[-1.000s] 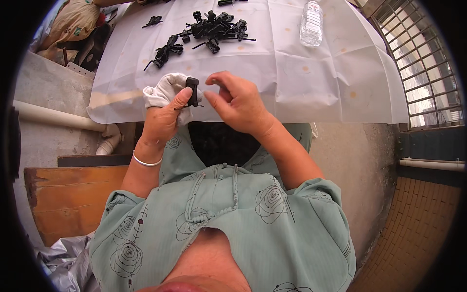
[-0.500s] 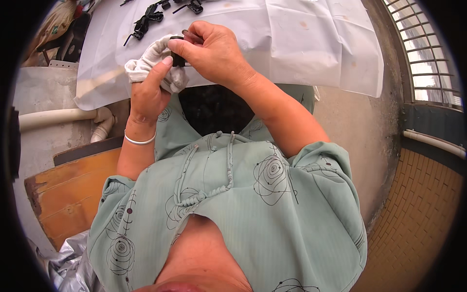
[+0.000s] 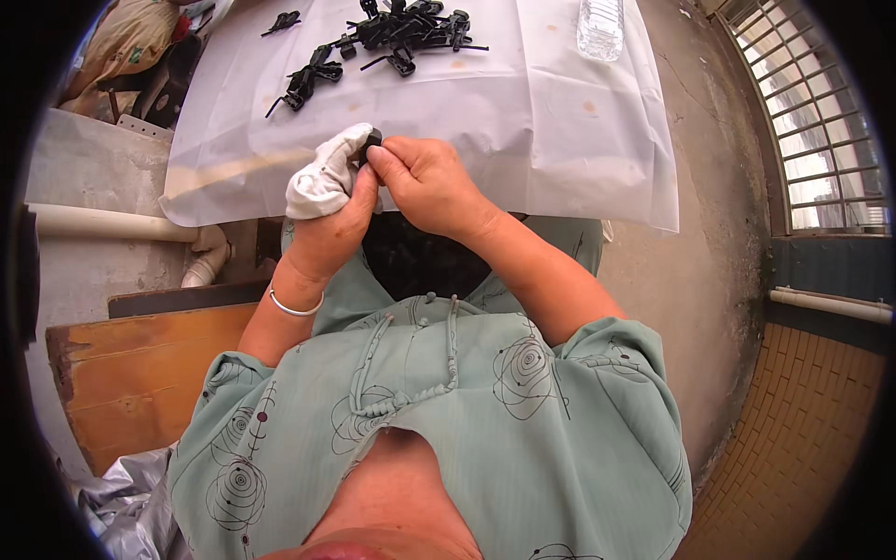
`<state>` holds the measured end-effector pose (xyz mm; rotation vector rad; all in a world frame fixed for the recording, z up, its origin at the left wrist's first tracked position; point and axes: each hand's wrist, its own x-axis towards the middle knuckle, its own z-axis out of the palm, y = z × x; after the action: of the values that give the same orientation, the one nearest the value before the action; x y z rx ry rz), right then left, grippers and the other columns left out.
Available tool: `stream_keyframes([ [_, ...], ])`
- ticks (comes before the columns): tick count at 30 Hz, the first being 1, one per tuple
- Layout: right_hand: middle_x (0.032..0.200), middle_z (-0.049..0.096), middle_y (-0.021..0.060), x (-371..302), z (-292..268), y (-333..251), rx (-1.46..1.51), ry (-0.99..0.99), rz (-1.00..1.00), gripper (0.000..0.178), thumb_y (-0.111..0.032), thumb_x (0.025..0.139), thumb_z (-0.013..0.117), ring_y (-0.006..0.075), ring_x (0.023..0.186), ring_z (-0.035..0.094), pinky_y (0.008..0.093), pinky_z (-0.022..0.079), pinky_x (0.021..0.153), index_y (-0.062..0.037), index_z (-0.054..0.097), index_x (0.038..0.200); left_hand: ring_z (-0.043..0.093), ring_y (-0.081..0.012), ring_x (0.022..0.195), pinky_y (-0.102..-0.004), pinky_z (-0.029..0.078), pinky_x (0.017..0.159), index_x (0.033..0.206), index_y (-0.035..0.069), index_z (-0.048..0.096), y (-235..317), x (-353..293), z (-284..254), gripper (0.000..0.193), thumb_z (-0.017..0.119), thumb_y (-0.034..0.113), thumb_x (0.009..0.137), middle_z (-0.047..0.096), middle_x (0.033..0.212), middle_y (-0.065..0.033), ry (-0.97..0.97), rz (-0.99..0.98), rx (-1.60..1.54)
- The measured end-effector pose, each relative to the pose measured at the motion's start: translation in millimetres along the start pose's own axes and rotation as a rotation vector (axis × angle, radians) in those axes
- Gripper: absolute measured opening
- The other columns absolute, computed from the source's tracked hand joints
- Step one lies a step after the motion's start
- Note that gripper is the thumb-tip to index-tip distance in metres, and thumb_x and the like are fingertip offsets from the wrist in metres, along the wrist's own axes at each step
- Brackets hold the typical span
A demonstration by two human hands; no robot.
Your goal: Assembling small black plastic components by hand on a table.
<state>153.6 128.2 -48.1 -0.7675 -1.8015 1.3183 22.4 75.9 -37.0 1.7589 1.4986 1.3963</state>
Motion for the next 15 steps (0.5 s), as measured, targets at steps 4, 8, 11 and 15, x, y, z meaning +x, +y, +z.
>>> stream_keyframes([
  [4, 0.067, 0.054, -0.0021, 7.0, 2.5, 3.4, 0.108, -0.028, 0.193, 0.024, -0.018, 0.091, 0.051, 0.0055, 0.063, 0.044, 0.0239, 0.041, 0.057, 0.0019, 0.057, 0.078, 0.061, -0.0179, 0.081, -0.0277, 0.049, 0.073, 0.106, -0.006, 0.053, 0.5, 4.6, -2.3, 0.027, 0.056, 0.0, 0.08, 0.061, 0.095, -0.0127, -0.016, 0.026, 0.12],
  [8, 0.065, 0.054, 0.0005, 6.1, -6.9, -9.2, 0.05, -0.1, 0.097, 0.023, -0.017, 0.09, 0.052, 0.0061, 0.062, 0.044, 0.0241, 0.041, 0.057, 0.0019, 0.057, 0.08, 0.058, -0.0144, 0.073, -0.0255, 0.048, 0.068, 0.106, -0.004, 0.05, -1.9, 3.3, -3.5, 0.025, 0.055, 0.003, 0.083, 0.059, 0.09, -0.0081, -0.015, -0.178, -0.283],
  [11, 0.064, 0.053, 0.0028, 5.1, -20.8, -9.3, -0.173, 0.015, -0.037, 0.019, -0.016, 0.087, 0.055, 0.0071, 0.06, 0.046, 0.0247, 0.041, 0.056, 0.001, 0.059, 0.082, 0.045, -0.006, 0.057, -0.0187, 0.04, 0.051, 0.113, 0.003, 0.041, 1.4, 11.4, -14.6, 0.026, 0.048, 0.004, 0.088, 0.055, 0.086, -0.0048, -0.083, -0.351, -0.614],
  [15, 0.063, 0.053, 0.0033, 2.2, -25.1, 1.6, -0.326, -0.098, -0.12, 0.01, -0.01, 0.081, 0.062, 0.0084, 0.056, 0.046, 0.0244, 0.041, 0.053, -0.0008, 0.062, 0.083, 0.043, -0.0041, 0.057, -0.0179, 0.036, 0.048, 0.118, 0.005, 0.038, -4.3, 9.5, -16.9, 0.028, 0.044, 0.005, 0.09, 0.055, 0.087, -0.005, -0.112, -0.434, -0.835],
])
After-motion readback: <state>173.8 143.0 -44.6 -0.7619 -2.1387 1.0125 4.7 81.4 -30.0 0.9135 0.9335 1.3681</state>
